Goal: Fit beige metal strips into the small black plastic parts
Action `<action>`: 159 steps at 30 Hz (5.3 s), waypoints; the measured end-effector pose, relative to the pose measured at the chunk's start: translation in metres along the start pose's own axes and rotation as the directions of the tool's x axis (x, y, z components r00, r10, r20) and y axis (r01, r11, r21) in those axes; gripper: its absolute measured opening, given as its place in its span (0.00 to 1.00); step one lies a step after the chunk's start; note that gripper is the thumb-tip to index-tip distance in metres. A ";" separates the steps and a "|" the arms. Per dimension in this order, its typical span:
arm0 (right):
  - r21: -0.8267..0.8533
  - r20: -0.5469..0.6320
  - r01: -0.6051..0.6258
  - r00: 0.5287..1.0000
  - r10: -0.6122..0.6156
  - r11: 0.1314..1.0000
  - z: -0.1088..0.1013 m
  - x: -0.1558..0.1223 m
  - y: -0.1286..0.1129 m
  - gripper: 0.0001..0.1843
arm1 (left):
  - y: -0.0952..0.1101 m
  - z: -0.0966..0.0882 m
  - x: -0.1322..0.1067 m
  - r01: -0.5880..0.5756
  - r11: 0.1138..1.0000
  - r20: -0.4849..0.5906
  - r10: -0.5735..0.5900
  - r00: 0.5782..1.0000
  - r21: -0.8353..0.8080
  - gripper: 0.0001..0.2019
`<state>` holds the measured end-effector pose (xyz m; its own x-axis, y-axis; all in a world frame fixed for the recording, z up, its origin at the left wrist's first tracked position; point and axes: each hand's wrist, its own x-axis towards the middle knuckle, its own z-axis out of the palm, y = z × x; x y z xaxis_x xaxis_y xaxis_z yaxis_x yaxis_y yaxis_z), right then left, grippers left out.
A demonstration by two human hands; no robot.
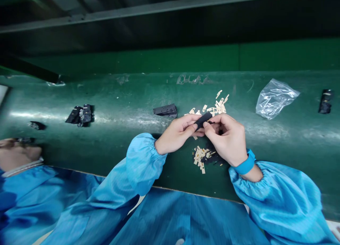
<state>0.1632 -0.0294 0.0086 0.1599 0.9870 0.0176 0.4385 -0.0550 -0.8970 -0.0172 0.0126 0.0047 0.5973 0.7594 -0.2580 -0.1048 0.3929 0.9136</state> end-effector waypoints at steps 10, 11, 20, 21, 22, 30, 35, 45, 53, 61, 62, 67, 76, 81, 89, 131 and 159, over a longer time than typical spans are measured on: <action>0.015 0.016 -0.006 1.000 0.006 1.000 0.000 -0.001 0.004 0.07 | 0.000 0.000 -0.001 -0.034 0.999 0.006 0.034 0.999 0.013 0.15; 0.020 0.020 -0.007 1.000 0.007 1.000 0.000 -0.001 0.004 0.08 | 0.000 0.000 -0.001 -0.026 1.000 0.008 0.025 1.000 0.012 0.15; 0.038 0.050 -0.015 0.999 0.013 0.999 -0.001 0.001 0.003 0.08 | 0.002 -0.002 -0.001 -0.023 0.999 0.029 0.022 0.999 0.026 0.15; 0.041 0.050 -0.018 0.999 0.015 0.999 -0.001 0.002 0.002 0.08 | 0.002 -0.001 -0.001 -0.023 0.999 0.031 0.022 0.999 0.028 0.16; 0.045 0.048 -0.019 0.999 0.016 0.999 -0.001 0.002 0.002 0.08 | 0.003 -0.001 -0.001 -0.025 0.999 0.034 0.024 0.999 0.029 0.17; 0.034 0.049 -0.017 0.999 0.016 0.999 -0.002 0.002 -0.002 0.07 | -0.002 -0.003 0.000 -0.052 0.998 0.027 0.051 0.998 0.047 0.16; 0.022 0.044 -0.007 0.999 0.006 1.000 -0.002 0.003 -0.001 0.06 | -0.004 -0.003 0.000 -0.032 0.999 0.029 0.032 0.999 0.001 0.15; -0.010 0.032 0.040 0.999 -0.039 0.999 -0.002 0.002 -0.001 0.05 | -0.004 -0.003 0.000 -0.019 1.000 0.026 0.019 0.999 -0.020 0.13; -0.193 -0.025 0.216 0.974 -0.225 0.957 0.000 0.001 -0.006 0.04 | -0.001 0.002 -0.003 -0.045 0.993 -0.026 0.048 0.998 0.107 0.14; -0.641 0.053 0.431 0.851 -0.523 0.635 0.004 -0.005 -0.010 0.08 | -0.004 0.008 -0.004 -0.022 0.947 -0.205 0.092 0.974 0.321 0.12; -0.683 0.039 0.401 0.855 -0.517 0.610 0.003 -0.004 -0.010 0.13 | -0.004 0.009 -0.004 -0.011 0.957 -0.218 0.077 0.973 0.289 0.12; -0.483 -0.148 0.236 0.927 -0.345 0.843 -0.007 0.001 -0.009 0.24 | 0.002 0.009 -0.001 0.074 0.995 -0.229 -0.058 0.972 0.063 0.08; -0.248 -0.246 0.208 0.931 -0.269 0.946 -0.004 0.003 -0.003 0.11 | 0.007 0.007 -0.002 0.009 0.997 -0.271 0.013 0.963 0.080 0.08; -0.232 -0.129 0.300 0.933 -0.335 0.925 -0.005 0.004 -0.010 0.03 | 0.011 0.006 -0.004 -0.043 0.988 -0.262 0.081 0.962 0.149 0.07; -0.277 -0.043 0.399 0.904 -0.426 0.874 0.000 -0.002 -0.012 0.08 | 0.008 0.014 -0.005 0.109 0.994 -0.271 -0.097 0.958 0.029 0.09; -0.198 -0.147 0.197 0.963 -0.227 0.960 0.007 -0.006 -0.018 0.05 | -0.001 0.027 -0.013 -0.023 0.941 -0.308 0.133 0.942 0.337 0.08; 0.033 0.084 0.037 0.996 -0.040 0.999 -0.010 0.002 -0.008 0.09 | 0.010 0.012 -0.007 0.069 0.997 -0.227 -0.057 0.972 0.046 0.07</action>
<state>0.1690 -0.0284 0.0203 0.0671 0.9976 0.0164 0.4147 -0.0130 -0.9098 -0.0132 0.0052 0.0192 0.4060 0.8336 -0.3745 -0.0268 0.4205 0.9069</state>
